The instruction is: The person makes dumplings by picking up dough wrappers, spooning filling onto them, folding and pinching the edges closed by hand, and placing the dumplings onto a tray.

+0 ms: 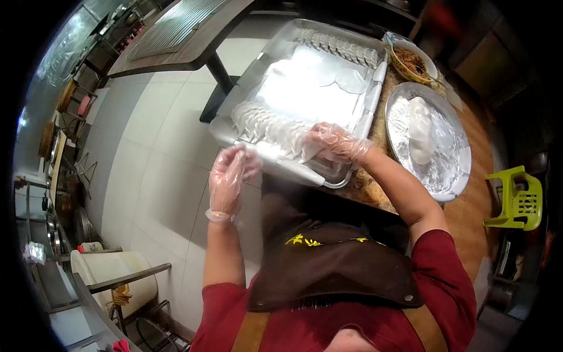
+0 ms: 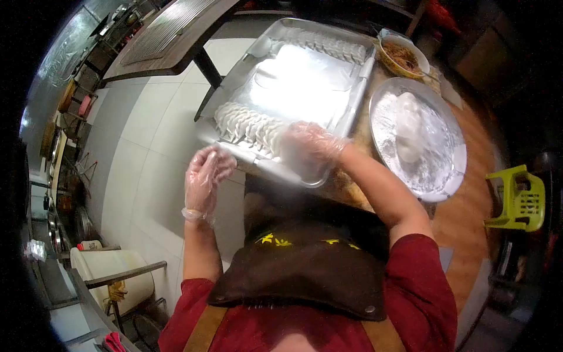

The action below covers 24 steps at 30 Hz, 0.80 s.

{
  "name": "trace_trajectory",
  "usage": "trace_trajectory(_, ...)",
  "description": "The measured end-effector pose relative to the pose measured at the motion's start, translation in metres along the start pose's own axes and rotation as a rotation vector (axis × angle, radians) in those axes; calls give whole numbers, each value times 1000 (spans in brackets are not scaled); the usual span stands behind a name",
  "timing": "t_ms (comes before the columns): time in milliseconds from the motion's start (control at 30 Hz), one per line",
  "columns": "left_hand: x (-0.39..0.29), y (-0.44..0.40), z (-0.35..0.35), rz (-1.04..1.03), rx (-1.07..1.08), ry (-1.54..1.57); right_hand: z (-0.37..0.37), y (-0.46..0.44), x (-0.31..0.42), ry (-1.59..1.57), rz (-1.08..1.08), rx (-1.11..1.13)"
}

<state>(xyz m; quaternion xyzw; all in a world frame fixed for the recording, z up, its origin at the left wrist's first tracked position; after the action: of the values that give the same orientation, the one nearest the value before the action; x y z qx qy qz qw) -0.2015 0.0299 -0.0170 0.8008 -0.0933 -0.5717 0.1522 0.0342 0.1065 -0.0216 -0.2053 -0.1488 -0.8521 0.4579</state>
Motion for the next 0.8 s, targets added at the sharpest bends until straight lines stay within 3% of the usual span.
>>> trace_trajectory(33, 6, 3, 6, 85, 1, -67, -1, 2, -8, 155, 79, -76)
trace_trajectory(67, 10, 12, 3, 167, 27, -127, -12, 5, -33, 88, 76, -237)
trace_trajectory(100, 29, 12, 7, 231, 151, -159, -8, 5, -36, 89, 78, -233)
trace_trajectory(167, 56, 17, 0, 364, 203, -166, 14, 10, -21, 272, 231, -387)
trace_trajectory(200, 65, 19, -8, 366, 180, -134, 20, 17, -6, 148, 210, -466)
trace_trajectory(400, 99, 3, -34, 297, 84, -15, 13, 73, 20, 9, 85, -478)
trace_trajectory(467, 93, 2, -37, 317, 51, -193, 20, 96, 29, -61, -4, -481)
trace_trajectory(600, 87, -5, -37, 328, 68, -148, 6, 137, 22, -296, -109, -569)
trace_trajectory(800, 48, -22, -60, 409, 127, -496, -7, 151, 26, -344, -41, -626)
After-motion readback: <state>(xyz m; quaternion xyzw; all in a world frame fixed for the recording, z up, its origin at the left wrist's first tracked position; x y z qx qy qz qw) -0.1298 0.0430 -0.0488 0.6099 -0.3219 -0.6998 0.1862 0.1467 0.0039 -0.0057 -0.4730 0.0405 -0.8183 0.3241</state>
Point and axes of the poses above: each hand's wrist, its own y-axis away from the middle knuckle, its own z-axis out of the back of the hand, x = y × z, the point moved 6 cm from there along -y, towards the middle knuckle, and after that the axes turned 11 degrees about z, right-handed, at the moved point
